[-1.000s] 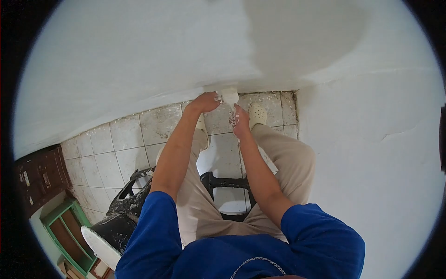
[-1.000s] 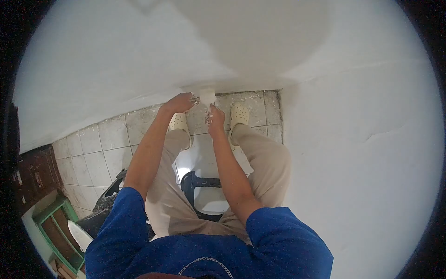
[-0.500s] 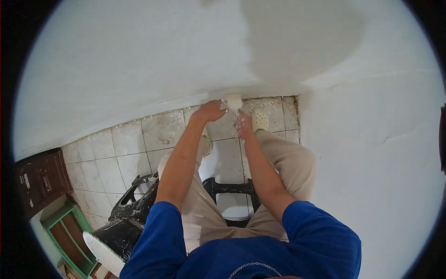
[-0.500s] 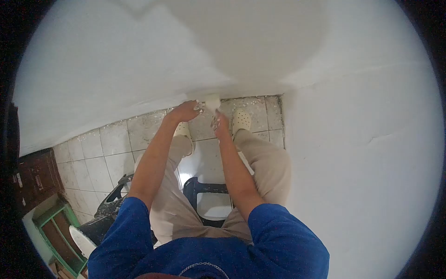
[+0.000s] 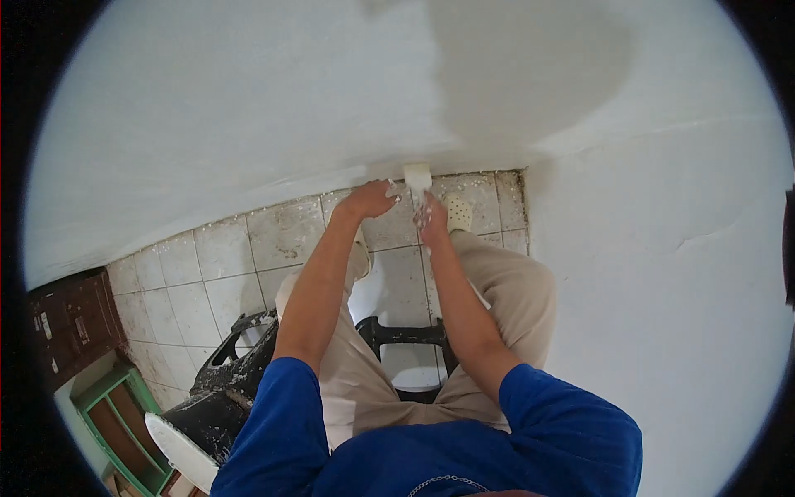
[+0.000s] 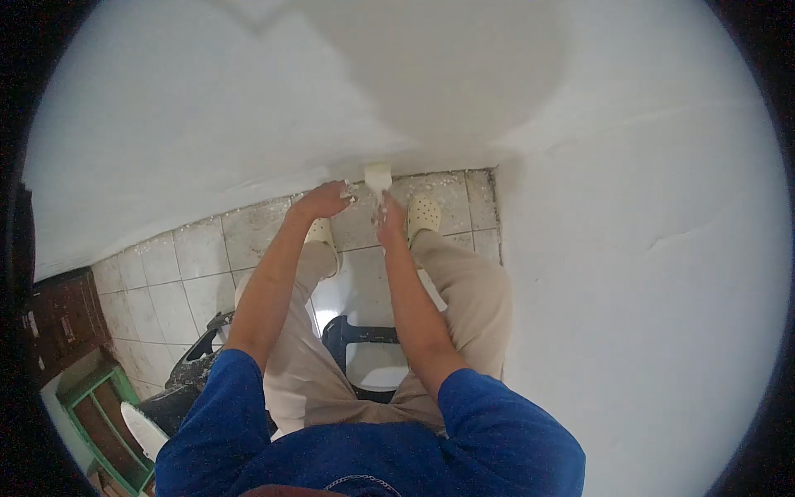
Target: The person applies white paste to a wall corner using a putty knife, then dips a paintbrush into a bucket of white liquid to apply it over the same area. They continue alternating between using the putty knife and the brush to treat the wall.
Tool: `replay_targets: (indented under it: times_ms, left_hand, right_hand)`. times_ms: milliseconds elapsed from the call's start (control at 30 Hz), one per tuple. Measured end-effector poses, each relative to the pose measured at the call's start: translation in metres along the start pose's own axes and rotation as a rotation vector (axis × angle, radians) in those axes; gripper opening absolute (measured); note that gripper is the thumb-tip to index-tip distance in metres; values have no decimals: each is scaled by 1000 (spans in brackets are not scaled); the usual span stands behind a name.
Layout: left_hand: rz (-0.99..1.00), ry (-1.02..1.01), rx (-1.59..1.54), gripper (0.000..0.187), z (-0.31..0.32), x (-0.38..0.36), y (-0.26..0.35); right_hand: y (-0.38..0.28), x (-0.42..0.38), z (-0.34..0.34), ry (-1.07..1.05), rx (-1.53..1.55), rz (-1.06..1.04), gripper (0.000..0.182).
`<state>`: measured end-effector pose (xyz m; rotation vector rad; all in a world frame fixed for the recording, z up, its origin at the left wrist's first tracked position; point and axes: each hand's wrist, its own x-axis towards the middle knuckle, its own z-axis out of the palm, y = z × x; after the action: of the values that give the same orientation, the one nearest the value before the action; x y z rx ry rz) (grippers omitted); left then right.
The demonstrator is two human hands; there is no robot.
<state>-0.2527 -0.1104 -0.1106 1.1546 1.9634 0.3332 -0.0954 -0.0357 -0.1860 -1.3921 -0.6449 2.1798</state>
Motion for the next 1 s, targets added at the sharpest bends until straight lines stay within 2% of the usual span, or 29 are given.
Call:
replay_targets:
  times_ms: [100,200,233,300,433,467,533,633,733,800,833,900,1000]
  left_hand:
    - [10,-18,38,51,13,1,-15]
    - [-32,-54,72,51,-7,2,-2]
    - [-67,-86,74,52,-10,-3,3]
    - [-9,-48,33,52,-6,-1,1]
    - [-2,84,60,53,-1,-4,0]
    - [-31,27,59,55,-3,-4,-2]
    - [-84,-99,47,59,-17,-12,9]
    - [-112,-145,44,60,-14,-4,0]
    - [-18,-42,78,61,-9,-2,-2]
    - [-22,-9,63,55,-12,-8,7]
    - [-29,2,54,52,-13,-11,9]
    - [-43,-35,35,50,-10,-4,-7]
    - [-88,-114,33,47,-18,-5,-8]
  right_hand:
    - [-26,-21,18,-51,-18,-52,20]
    - [-44,-72,43,55,-16,42,21]
    - [-33,-65,37,58,-23,55,21]
    - [-6,-39,19,67,-25,73,21]
    - [-8,-6,19,84,-106,16,22]
    - [-12,0,20,62,-117,-19,22]
    - [-18,-22,23,57,-119,-18,22]
    - [-21,-56,33,53,-129,25,22]
    - [-3,-44,28,81,-242,3,23]
    - [-2,-22,34,147,-332,-38,24]
    - [-6,-15,37,101,-292,-59,24]
    - [-10,-14,33,30,-215,-77,24]
    - [-24,-55,42,104,-167,-38,26]
